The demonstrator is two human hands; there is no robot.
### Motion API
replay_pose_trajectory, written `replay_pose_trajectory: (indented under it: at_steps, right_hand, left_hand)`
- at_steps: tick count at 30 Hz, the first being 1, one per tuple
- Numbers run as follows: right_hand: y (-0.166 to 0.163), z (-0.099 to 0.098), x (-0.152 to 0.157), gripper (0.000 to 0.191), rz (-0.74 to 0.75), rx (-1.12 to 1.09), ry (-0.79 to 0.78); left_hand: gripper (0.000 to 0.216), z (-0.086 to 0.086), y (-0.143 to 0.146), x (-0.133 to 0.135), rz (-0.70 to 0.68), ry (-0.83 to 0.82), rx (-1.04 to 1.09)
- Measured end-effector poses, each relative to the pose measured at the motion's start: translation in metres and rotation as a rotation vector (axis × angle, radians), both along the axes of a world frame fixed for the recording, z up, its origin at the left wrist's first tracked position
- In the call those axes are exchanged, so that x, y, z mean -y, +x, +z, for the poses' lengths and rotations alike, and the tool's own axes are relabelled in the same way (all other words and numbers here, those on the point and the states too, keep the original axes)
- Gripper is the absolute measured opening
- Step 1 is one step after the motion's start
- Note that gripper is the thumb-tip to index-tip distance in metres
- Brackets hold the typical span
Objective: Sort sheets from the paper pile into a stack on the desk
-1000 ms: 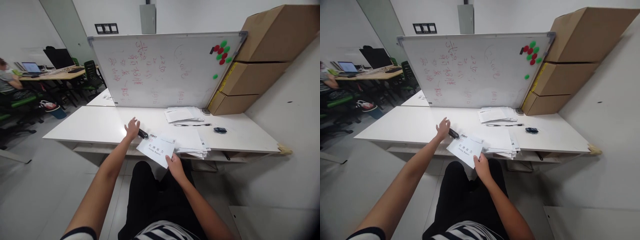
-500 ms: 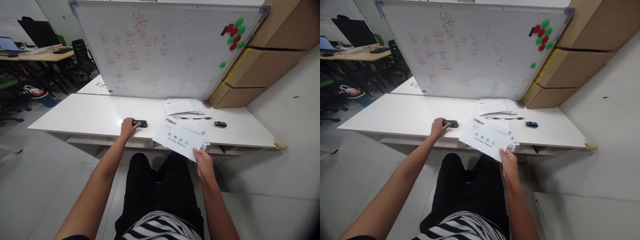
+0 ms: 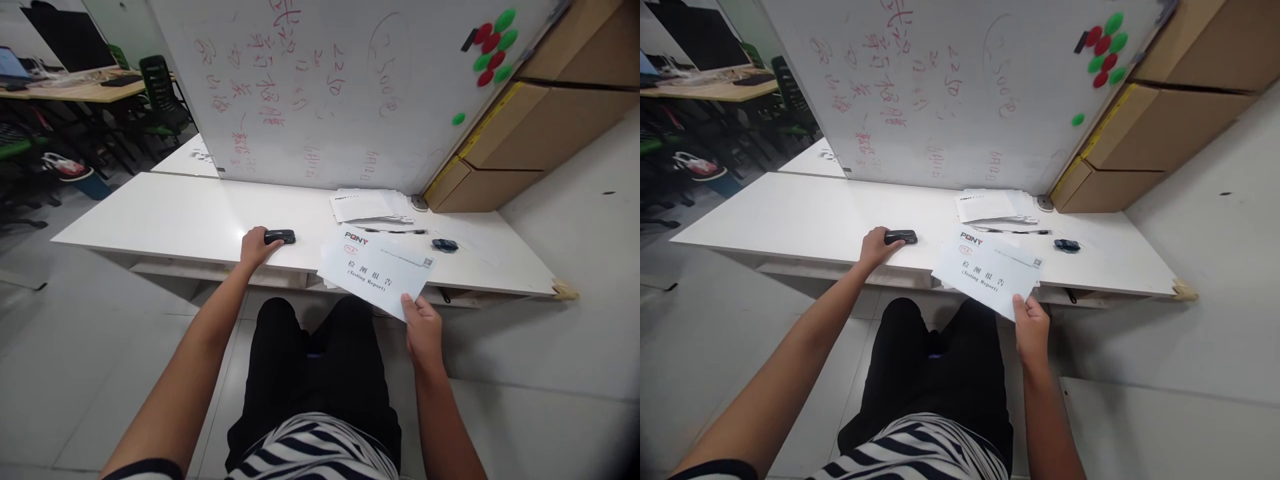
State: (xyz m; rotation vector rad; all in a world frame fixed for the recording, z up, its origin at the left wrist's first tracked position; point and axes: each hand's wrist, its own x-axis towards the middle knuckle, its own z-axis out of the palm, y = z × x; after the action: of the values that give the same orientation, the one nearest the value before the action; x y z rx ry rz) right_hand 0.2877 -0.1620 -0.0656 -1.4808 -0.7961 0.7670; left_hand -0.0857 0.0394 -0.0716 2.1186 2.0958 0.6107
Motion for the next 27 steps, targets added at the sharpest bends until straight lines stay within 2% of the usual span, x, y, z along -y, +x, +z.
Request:
replay_pose_trajectory:
  at_steps: [4, 8, 12, 14, 17, 20, 22, 24, 27]
  right_hand:
    - [0.001, 0.016, -0.024, 0.048, -0.028, -0.024, 0.136]
    - [0.010, 0.018, -0.048, 0.065, -0.065, -0.006, 0.071]
    - [0.020, 0.015, -0.065, 0.066, -0.045, 0.087, 0.052]
    - [0.025, 0.015, -0.073, 0.062, -0.043, 0.224, 0.037]
    - [0.031, 0.013, -0.083, 0.053, -0.078, 0.540, -0.077]
    - [0.035, 0.004, -0.086, 0.049, -0.078, 0.923, -0.181]
    - [0.035, -0.004, -0.085, 0.047, -0.066, 1.136, -0.186]
    - [0.035, -0.010, -0.082, 0.043, -0.074, 1.257, -0.170]
    - [0.033, -0.013, -0.082, 0.042, -0.114, 1.292, -0.111]
  left_hand:
    - [0.052, -0.001, -0.001, 0.000, -0.004, 0.007, -0.004]
    - [0.052, -0.003, -0.002, -0.001, -0.007, 0.038, 0.000]
    - [0.051, -0.002, -0.002, -0.001, -0.013, 0.034, 0.002]
    - [0.051, -0.002, -0.001, -0.001, -0.007, 0.029, 0.005]
    - [0.050, -0.001, -0.001, -0.001, 0.005, 0.018, 0.006]
    - [0.050, -0.001, -0.001, -0.001, -0.005, 0.022, 0.000]
    - [0.050, -0.002, -0.001, -0.001, -0.013, 0.027, 0.004]
    - [0.050, -0.003, -0.002, -0.002, -0.014, 0.022, 0.013]
    - [0.051, -0.003, -0.003, -0.002, -0.020, 0.016, 0.024]
